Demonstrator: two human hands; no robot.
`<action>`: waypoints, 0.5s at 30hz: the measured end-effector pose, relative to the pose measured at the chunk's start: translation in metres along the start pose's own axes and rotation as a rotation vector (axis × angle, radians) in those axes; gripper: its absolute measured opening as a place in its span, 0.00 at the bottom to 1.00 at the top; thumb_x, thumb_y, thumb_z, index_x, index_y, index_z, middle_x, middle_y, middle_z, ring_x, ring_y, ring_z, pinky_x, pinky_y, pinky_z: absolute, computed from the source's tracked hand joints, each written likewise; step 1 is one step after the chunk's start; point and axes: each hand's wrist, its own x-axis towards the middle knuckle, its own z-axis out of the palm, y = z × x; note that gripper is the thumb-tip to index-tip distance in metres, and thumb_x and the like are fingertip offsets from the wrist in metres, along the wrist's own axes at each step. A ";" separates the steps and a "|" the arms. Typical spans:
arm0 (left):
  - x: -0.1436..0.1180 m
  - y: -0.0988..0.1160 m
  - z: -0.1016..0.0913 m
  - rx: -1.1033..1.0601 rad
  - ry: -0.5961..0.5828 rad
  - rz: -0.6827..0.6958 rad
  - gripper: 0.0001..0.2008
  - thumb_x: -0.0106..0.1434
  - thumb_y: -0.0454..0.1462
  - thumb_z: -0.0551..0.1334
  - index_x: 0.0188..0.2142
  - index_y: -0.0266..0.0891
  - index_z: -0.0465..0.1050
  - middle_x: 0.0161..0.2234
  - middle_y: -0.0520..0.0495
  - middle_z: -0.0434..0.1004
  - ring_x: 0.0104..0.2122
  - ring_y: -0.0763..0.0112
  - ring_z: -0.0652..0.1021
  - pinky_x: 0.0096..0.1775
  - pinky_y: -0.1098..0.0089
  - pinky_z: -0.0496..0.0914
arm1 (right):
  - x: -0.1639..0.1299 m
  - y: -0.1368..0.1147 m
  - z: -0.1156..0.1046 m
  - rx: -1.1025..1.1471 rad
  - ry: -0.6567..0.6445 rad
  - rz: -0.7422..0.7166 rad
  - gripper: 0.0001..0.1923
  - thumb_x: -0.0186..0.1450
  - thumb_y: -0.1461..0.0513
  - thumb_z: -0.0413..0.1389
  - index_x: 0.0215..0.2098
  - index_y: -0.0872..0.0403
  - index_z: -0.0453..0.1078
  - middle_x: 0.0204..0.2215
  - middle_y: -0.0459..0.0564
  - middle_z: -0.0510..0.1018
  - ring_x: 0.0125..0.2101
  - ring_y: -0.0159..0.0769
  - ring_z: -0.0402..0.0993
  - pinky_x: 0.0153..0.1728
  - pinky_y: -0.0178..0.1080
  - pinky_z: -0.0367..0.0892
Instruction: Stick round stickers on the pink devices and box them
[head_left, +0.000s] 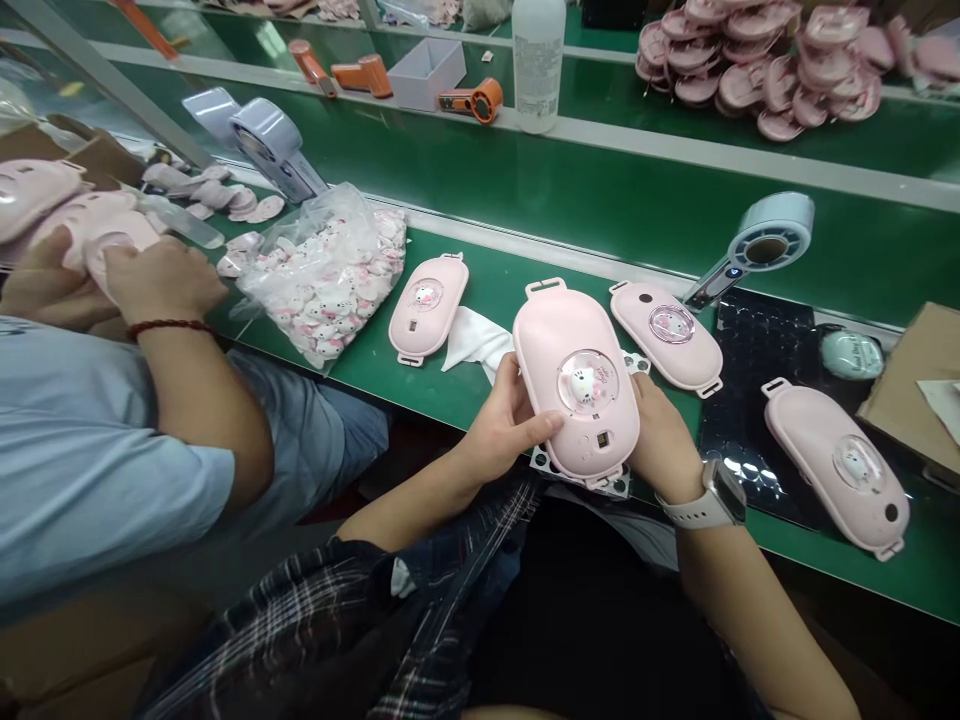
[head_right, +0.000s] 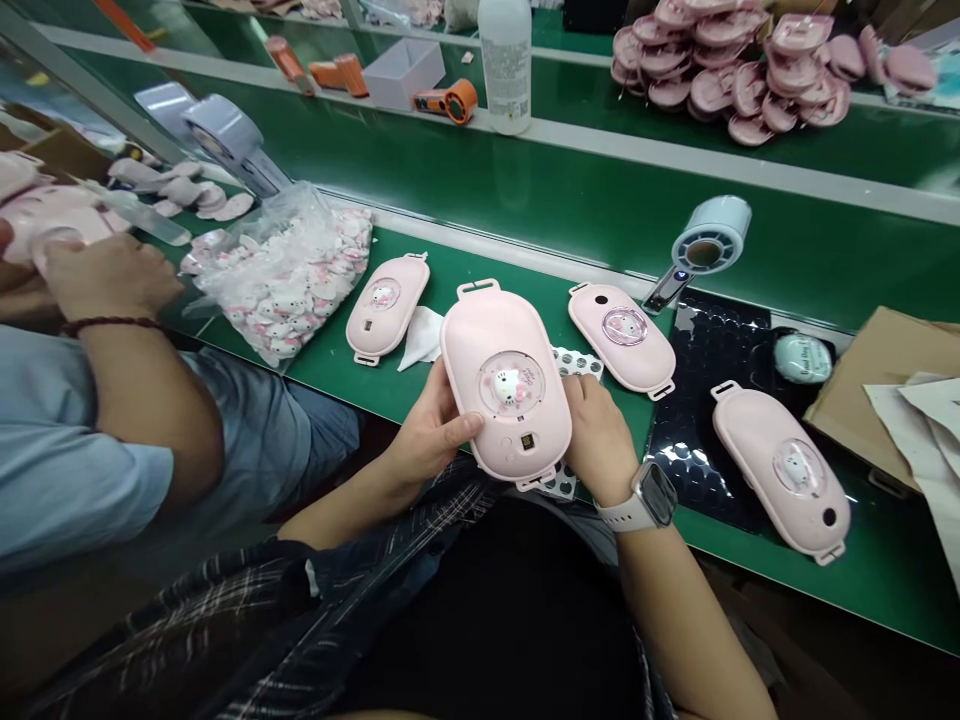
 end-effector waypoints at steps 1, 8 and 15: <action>0.000 -0.001 0.000 0.000 0.003 0.002 0.31 0.57 0.47 0.75 0.54 0.45 0.64 0.57 0.43 0.74 0.60 0.51 0.74 0.60 0.53 0.69 | -0.001 -0.002 -0.001 0.004 0.011 0.032 0.04 0.68 0.68 0.53 0.41 0.55 0.67 0.39 0.56 0.73 0.35 0.42 0.69 0.33 0.39 0.63; 0.002 -0.001 0.004 -0.020 0.021 0.006 0.30 0.56 0.47 0.76 0.51 0.44 0.64 0.56 0.43 0.76 0.58 0.51 0.76 0.57 0.56 0.73 | 0.004 -0.023 -0.011 0.021 -0.003 0.191 0.09 0.66 0.68 0.57 0.43 0.53 0.65 0.40 0.54 0.73 0.36 0.42 0.71 0.32 0.38 0.62; 0.002 0.002 0.005 -0.028 0.065 -0.017 0.32 0.56 0.49 0.75 0.52 0.44 0.64 0.59 0.42 0.75 0.62 0.48 0.73 0.59 0.54 0.71 | 0.008 -0.014 -0.010 -0.035 -0.093 0.175 0.05 0.69 0.67 0.56 0.43 0.55 0.66 0.41 0.58 0.72 0.34 0.42 0.70 0.32 0.40 0.61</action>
